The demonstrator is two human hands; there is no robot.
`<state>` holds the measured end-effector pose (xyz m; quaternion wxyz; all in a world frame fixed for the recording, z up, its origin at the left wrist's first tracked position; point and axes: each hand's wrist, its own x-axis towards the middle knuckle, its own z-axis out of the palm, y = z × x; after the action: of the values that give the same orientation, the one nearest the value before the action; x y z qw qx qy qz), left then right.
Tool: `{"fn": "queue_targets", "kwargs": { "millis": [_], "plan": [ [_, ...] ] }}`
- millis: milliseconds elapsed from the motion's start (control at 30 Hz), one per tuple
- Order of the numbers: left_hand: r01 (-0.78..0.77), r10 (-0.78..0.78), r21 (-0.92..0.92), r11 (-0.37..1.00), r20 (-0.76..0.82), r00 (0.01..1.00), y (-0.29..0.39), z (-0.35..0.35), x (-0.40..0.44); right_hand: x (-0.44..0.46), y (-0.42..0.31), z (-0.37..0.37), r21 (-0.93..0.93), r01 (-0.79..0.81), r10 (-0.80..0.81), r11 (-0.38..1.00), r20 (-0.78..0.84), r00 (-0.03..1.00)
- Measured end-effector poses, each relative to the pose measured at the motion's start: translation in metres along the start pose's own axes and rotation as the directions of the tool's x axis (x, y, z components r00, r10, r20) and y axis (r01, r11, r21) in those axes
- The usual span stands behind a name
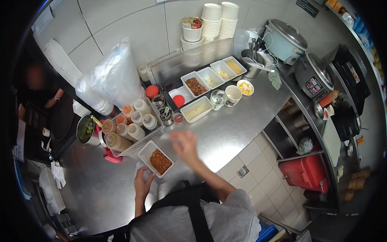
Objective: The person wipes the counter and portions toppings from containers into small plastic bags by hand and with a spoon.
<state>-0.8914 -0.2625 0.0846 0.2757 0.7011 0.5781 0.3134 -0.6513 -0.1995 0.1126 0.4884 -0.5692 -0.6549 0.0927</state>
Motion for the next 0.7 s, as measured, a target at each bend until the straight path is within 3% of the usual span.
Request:
{"fn": "queue_targets", "kwargs": {
  "millis": [67,100,200,233,300,333,400,433,467,500,533,600,667,700],
  "plan": [
    [0.032,-0.023,0.155,0.987,-0.063,0.998,0.004,-0.015,-0.009,0.033,0.024,-0.024,-0.21,-0.096,0.061,0.973,-0.166,0.984],
    [0.048,-0.026,0.231,0.972,-0.099,0.995,0.005,-0.023,-0.012,0.047,0.044,-0.03,-0.248,-0.125,0.083,0.961,-0.17,0.982],
    [0.419,-0.415,-0.075,0.905,0.062,0.908,0.008,-0.044,-0.018,0.072,0.103,-0.028,-0.357,-0.221,0.22,0.908,-0.045,0.974],
    [0.417,-0.412,-0.042,0.908,0.096,0.906,0.014,-0.052,-0.018,0.074,0.112,-0.026,-0.408,-0.205,0.206,0.89,-0.043,0.978],
    [0.36,-0.34,-0.273,0.892,0.121,0.933,0.014,-0.058,-0.021,0.073,0.118,-0.014,-0.49,-0.163,0.176,0.856,-0.02,0.984],
    [0.329,-0.308,-0.378,0.865,0.116,0.944,0.014,-0.064,-0.025,0.075,0.094,-0.015,-0.43,-0.129,0.135,0.894,-0.017,0.991],
    [0.212,-0.176,-0.41,0.887,0.124,0.977,0.021,-0.073,-0.031,0.087,0.018,-0.037,-0.304,-0.059,0.055,0.951,-0.024,0.998],
    [0.148,-0.101,-0.428,0.891,0.132,0.986,0.026,-0.075,-0.033,0.08,-0.008,-0.032,0.1,-0.095,0.077,0.99,0.177,0.981],
    [0.164,-0.087,-0.558,0.814,0.162,0.983,0.032,-0.077,-0.034,0.067,-0.035,-0.017,0.466,-0.198,0.018,0.862,0.362,0.932],
    [0.171,-0.058,-0.675,0.718,0.187,0.981,0.04,-0.079,-0.035,0.052,-0.054,0.004,0.581,-0.064,-0.27,0.811,0.468,0.841],
    [0.169,-0.016,-0.775,0.609,0.2,0.98,0.046,-0.082,-0.035,0.035,-0.07,0.024,0.702,0.046,-0.542,0.711,0.505,0.672],
    [0.144,-0.101,-0.82,0.553,0.106,0.989,0.045,-0.09,-0.041,-0.003,-0.089,0.054,0.664,-0.478,-0.532,0.575,0.747,0.398],
    [0.083,-0.157,-0.895,0.437,0.015,0.988,0.042,-0.103,-0.051,-0.026,-0.086,0.071,0.423,-0.805,-0.417,0.416,0.876,0.244],
    [-0.006,-0.116,-0.906,0.422,-0.061,0.991,0.037,-0.105,-0.057,-0.029,-0.085,0.077,0.382,-0.918,-0.554,0.102,0.789,0.267]
  ]
}}
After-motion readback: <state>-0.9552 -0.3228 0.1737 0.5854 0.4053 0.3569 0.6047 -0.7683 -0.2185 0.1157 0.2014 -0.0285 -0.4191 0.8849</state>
